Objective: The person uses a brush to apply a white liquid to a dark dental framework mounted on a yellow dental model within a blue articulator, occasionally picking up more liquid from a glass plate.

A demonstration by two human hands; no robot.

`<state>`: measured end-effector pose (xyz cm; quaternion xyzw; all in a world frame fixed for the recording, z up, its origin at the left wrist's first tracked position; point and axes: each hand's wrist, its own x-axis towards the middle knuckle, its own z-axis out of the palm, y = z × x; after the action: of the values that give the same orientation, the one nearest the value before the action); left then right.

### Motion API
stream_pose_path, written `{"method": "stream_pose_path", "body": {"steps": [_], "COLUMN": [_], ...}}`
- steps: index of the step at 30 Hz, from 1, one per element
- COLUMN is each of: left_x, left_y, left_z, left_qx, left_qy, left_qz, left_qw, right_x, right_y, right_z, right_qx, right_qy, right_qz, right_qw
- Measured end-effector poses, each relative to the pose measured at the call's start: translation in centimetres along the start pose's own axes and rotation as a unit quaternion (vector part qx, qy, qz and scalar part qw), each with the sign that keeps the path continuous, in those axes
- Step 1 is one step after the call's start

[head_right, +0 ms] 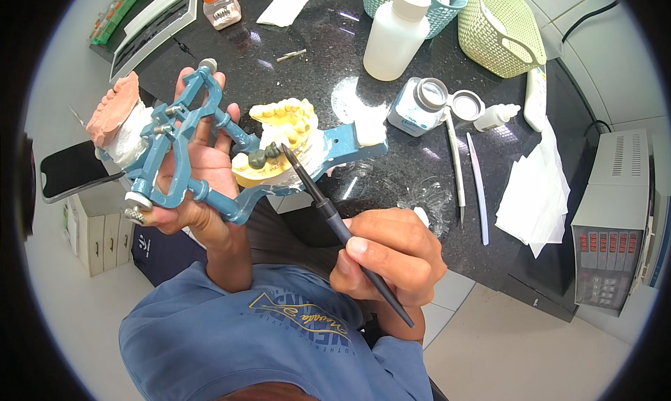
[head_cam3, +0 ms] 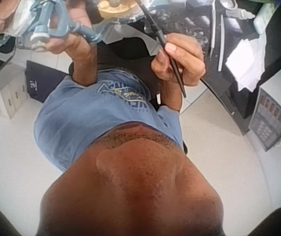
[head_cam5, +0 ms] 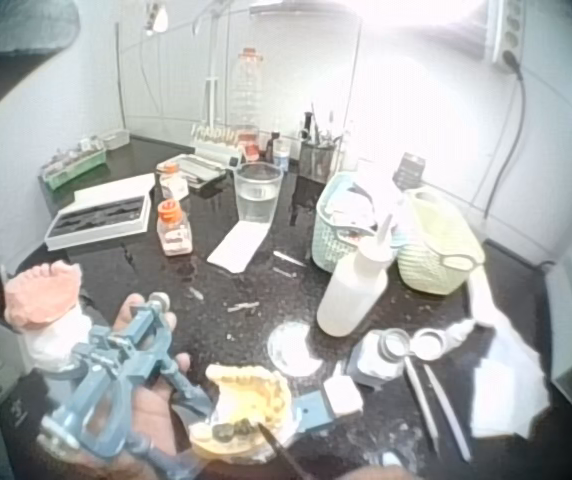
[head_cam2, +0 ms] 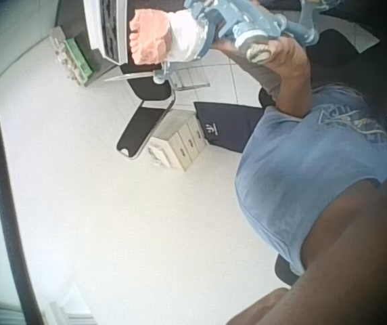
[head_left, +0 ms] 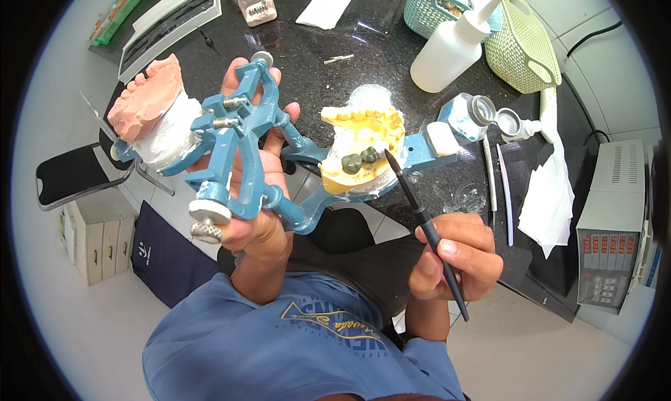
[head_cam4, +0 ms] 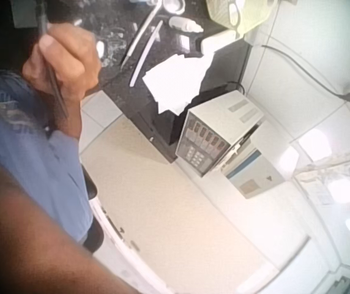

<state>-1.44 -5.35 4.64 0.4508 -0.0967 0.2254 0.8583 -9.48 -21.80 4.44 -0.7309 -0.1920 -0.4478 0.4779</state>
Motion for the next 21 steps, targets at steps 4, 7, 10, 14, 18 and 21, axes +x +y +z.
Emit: {"method": "stream_pose_path", "body": {"steps": [4, 7, 10, 14, 18, 21], "left_x": [0.02, -0.03, -0.05, -0.08, -0.13, -0.12], "left_y": [-0.19, -0.20, -0.14, 0.01, -0.06, -0.04], "left_z": [-0.30, -0.29, -0.18, 0.14, 0.11, 0.20], "left_qx": [0.002, 0.010, 0.018, 0.026, 0.029, 0.028], "left_qy": [-0.010, -0.010, -0.005, -0.003, 0.003, 0.008], "left_qz": [0.004, 0.005, 0.003, 0.001, 0.005, 0.007], "left_qw": [1.000, 1.000, 1.000, 1.000, 1.000, 1.000], "right_x": [-0.01, 0.08, -0.05, -0.12, -0.06, -0.03], "right_y": [0.01, 0.07, -0.07, -0.05, -0.05, -0.03], "right_z": [-0.02, -0.01, -0.10, -0.08, -0.09, -0.17], "right_qx": [-0.001, 0.004, 0.004, 0.004, 0.002, 0.003], "right_qy": [0.001, -0.002, 0.004, 0.002, -0.005, -0.008], "right_qz": [0.000, 0.000, 0.004, 0.004, 0.006, 0.000], "right_qw": [1.000, 1.000, 1.000, 1.000, 1.000, 1.000]}}
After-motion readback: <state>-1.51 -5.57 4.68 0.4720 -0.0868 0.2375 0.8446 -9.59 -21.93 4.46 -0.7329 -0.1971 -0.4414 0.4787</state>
